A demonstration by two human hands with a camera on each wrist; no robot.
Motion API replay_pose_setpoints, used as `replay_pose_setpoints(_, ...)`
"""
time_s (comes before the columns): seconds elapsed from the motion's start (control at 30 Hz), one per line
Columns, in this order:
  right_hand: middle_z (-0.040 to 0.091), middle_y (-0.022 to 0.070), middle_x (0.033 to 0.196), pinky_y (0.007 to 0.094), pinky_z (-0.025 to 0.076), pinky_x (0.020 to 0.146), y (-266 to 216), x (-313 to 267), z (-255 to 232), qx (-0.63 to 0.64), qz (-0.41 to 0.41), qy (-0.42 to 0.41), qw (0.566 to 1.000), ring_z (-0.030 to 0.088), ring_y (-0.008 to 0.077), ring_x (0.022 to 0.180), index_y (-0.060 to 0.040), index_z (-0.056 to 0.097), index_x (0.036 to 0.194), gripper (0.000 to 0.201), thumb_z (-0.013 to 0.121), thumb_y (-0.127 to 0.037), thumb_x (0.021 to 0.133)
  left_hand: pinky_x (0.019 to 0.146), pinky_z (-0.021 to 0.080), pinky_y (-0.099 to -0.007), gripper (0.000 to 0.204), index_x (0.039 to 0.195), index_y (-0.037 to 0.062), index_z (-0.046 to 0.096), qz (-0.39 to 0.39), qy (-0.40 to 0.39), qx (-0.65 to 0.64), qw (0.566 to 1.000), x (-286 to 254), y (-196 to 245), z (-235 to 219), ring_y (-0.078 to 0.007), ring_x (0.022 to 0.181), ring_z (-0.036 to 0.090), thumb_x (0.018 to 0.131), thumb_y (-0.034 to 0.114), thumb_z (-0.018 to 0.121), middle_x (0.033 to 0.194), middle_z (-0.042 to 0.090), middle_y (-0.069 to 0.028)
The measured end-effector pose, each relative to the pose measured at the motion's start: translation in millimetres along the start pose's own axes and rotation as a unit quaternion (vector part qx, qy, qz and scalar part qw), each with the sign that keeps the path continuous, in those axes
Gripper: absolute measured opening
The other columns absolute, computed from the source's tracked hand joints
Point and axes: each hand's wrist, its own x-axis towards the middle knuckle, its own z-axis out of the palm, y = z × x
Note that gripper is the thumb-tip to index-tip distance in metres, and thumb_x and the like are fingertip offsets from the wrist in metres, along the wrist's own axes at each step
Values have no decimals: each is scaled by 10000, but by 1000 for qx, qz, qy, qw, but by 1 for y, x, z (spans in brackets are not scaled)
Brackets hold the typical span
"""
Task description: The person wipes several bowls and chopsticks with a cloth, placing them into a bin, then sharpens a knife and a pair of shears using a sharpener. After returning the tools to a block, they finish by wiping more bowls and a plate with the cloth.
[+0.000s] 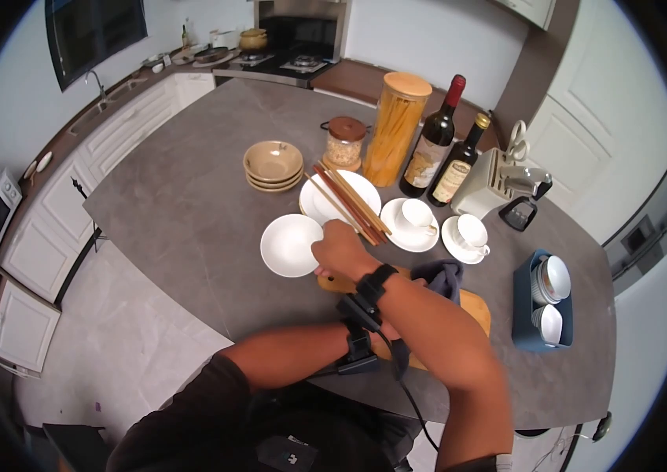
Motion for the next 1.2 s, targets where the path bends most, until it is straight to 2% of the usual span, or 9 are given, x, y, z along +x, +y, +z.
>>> replay_pose_setpoints(0.13, 752, 124, 914, 283, 608, 529, -23, -69, -47, 18, -26, 22, 999, 737, 166, 662, 109, 659, 1231, 283, 625, -73, 1017, 1088, 482, -489, 456, 1360, 11, 645, 24, 11, -11, 1000, 16, -2, 2, -381, 1210, 677, 1007, 289, 713, 1275, 725, -173)
replay_pose_setpoints(0.2, 736, 122, 913, 292, 602, 512, -20, -112, -76, 61, -69, 64, 994, 728, 166, 650, 102, 631, 1282, 331, 608, -78, 1005, 1086, 484, -444, 412, 1351, 0, 642, -191, -12, -268, 944, 50, 61, -68, -321, 1213, 686, 1037, 261, 699, 1248, 730, -152)
replay_pose_setpoints(0.33, 733, 94, 906, 247, 532, 459, 19, -190, -133, 130, -81, 215, 965, 695, 132, 621, 44, 653, 1284, 322, 619, -110, 1003, 1050, 514, -324, 406, 1483, 5, 579, -231, 73, -389, 889, 53, 63, -66, -154, 1205, 646, 1140, 222, 599, 1343, 709, -86)
replay_pose_setpoints(0.4, 717, 81, 872, 246, 505, 438, 61, -218, -156, 182, -74, 272, 942, 678, 123, 601, 26, 637, 1274, 320, 605, -99, 981, 1055, 509, -286, 440, 1502, 24, 563, -288, 113, -567, 763, 63, 84, -81, -91, 1202, 620, 1158, 297, 586, 1359, 668, -11)
replay_pose_setpoints(0.57, 698, 81, 869, 259, 496, 428, 128, -265, -161, 161, 17, 362, 918, 669, 131, 590, 12, 609, 1230, 292, 582, -77, 954, 1045, 492, -267, 433, 1439, 29, 616, -269, 95, -592, 754, 61, 81, -85, -68, 1138, 611, 1177, 363, 528, 1286, 667, 4)
replay_pose_setpoints(0.67, 679, 54, 854, 251, 482, 421, 159, -264, -145, 118, 38, 352, 928, 653, 113, 580, -17, 609, 1216, 281, 591, -81, 942, 1048, 480, -264, 441, 1375, 7, 663, -274, -76, -415, 864, 54, 85, -96, -67, 1124, 602, 1189, 369, 494, 1230, 680, 0)
replay_pose_setpoints(0.8, 715, 71, 910, 252, 499, 452, 165, -245, -127, 117, 27, 293, 949, 659, 108, 600, 6, 628, 1281, 339, 621, -68, 950, 1017, 500, -283, 502, 1342, -1, 667, -219, -90, -404, 883, 56, 98, -91, -88, 1120, 611, 1196, 427, 449, 1207, 693, -7)
replay_pose_setpoints(1.0, 730, 25, 958, 226, 497, 497, 170, -222, -116, 163, 4, 165, 973, 664, 77, 661, -15, 626, 1332, 381, 658, -93, 961, 1018, 521, -329, 296, 1299, 23, 613, -190, -55, -232, 952, 51, 98, -83, -149, 1127, 649, 1020, 27, 710, 1148, 697, -73)
replay_pose_setpoints(1.2, 731, 127, 1063, 331, 564, 873, 184, -214, -102, 50, -150, 226, 961, 725, 229, 978, 16, 590, 1341, 417, 553, -9, 927, 1052, 515, -404, 380, 1357, 13, 585, -204, -12, -214, 955, 56, 95, -82, -328, 1197, 684, 978, -10, 607, 1239, 689, -185)
